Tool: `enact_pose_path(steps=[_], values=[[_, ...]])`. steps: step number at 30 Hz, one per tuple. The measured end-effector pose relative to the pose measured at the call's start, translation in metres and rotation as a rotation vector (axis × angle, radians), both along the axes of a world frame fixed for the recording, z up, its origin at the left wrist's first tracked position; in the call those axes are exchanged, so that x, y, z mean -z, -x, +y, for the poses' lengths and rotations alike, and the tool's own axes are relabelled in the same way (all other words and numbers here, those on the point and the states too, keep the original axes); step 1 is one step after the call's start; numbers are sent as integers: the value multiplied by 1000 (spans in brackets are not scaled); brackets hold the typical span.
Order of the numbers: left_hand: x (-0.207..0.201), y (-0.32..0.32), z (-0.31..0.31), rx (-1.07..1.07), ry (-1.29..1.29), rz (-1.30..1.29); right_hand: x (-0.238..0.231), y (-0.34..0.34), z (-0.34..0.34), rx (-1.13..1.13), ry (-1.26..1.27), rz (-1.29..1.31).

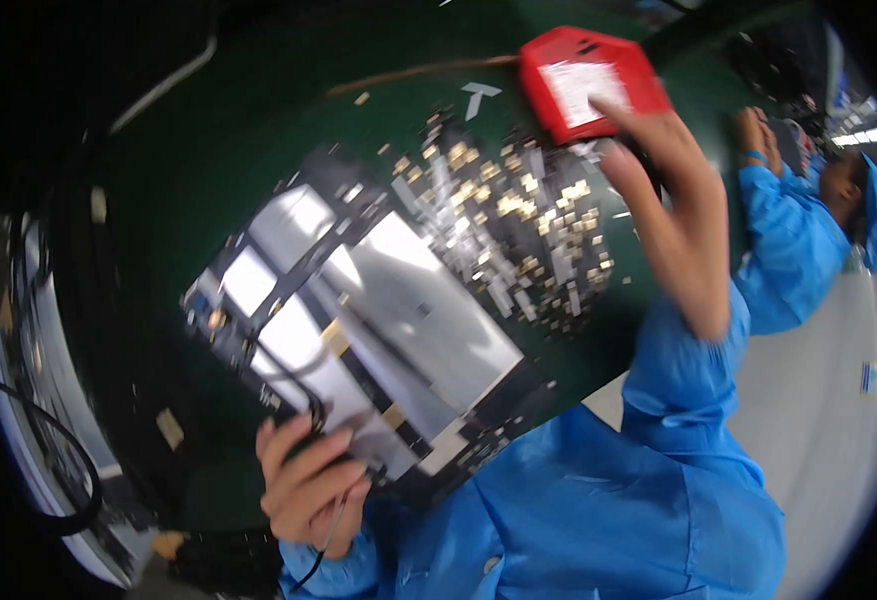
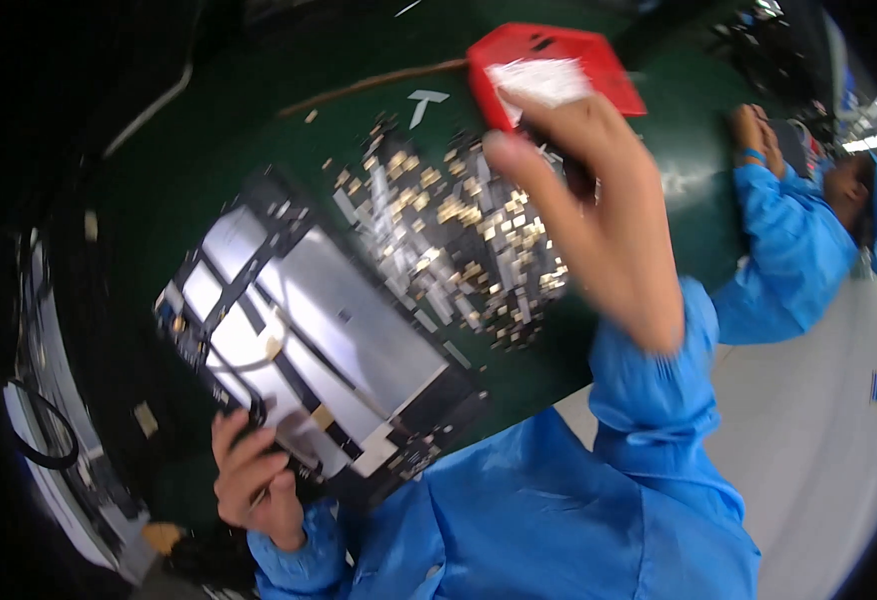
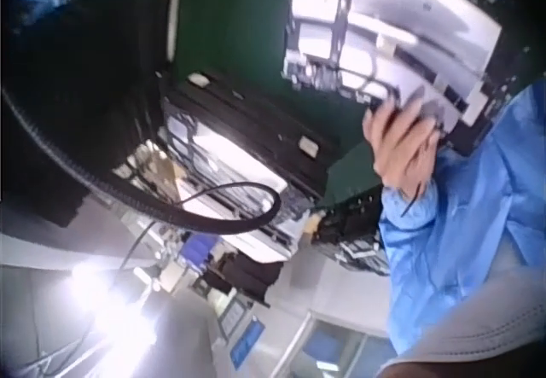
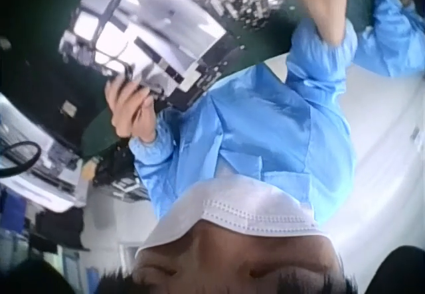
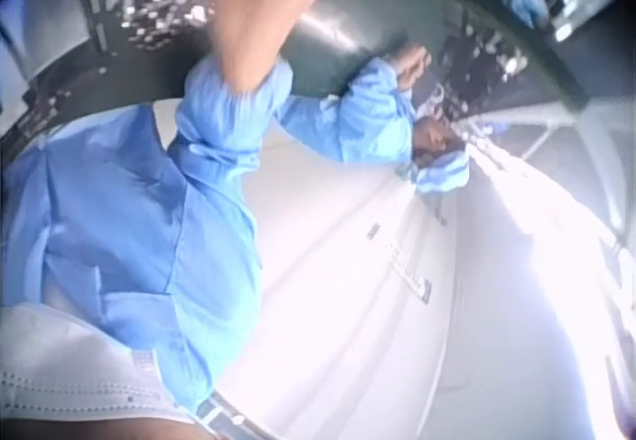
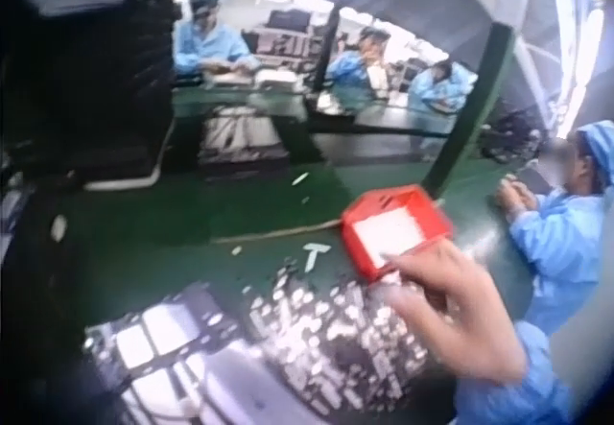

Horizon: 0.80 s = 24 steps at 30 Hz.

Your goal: The person assembles internal components and ribbon cables into a tablet chassis using tweezers, then records the progress on a production log sheet with a pen.

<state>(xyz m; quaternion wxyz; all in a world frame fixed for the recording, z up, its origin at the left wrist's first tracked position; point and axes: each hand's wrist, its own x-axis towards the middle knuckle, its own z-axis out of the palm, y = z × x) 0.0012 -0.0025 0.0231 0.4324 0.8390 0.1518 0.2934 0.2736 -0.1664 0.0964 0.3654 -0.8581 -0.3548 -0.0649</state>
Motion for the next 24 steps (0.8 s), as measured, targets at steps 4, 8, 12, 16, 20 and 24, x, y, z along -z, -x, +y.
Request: enact_pose_path(steps=[4, 8, 12, 16, 20, 24], values=[[10, -10, 12, 76, -69, -19, 11, 99, 4, -605, 50, 219], [11, -16, 17, 74, 32, -48, 42, 132, 16, -751, -71, 310], [14, -13, 17, 72, 29, -52, 56, 136, 23, -740, -117, 61], [18, -15, 16, 51, 76, -94, 55, 137, 25, -708, -32, 18], [16, -15, 16, 51, 107, -92, 60, 140, 25, -692, -15, 12], [16, -16, 16, 46, 119, -86, 57, 136, 28, -725, -22, 18]])
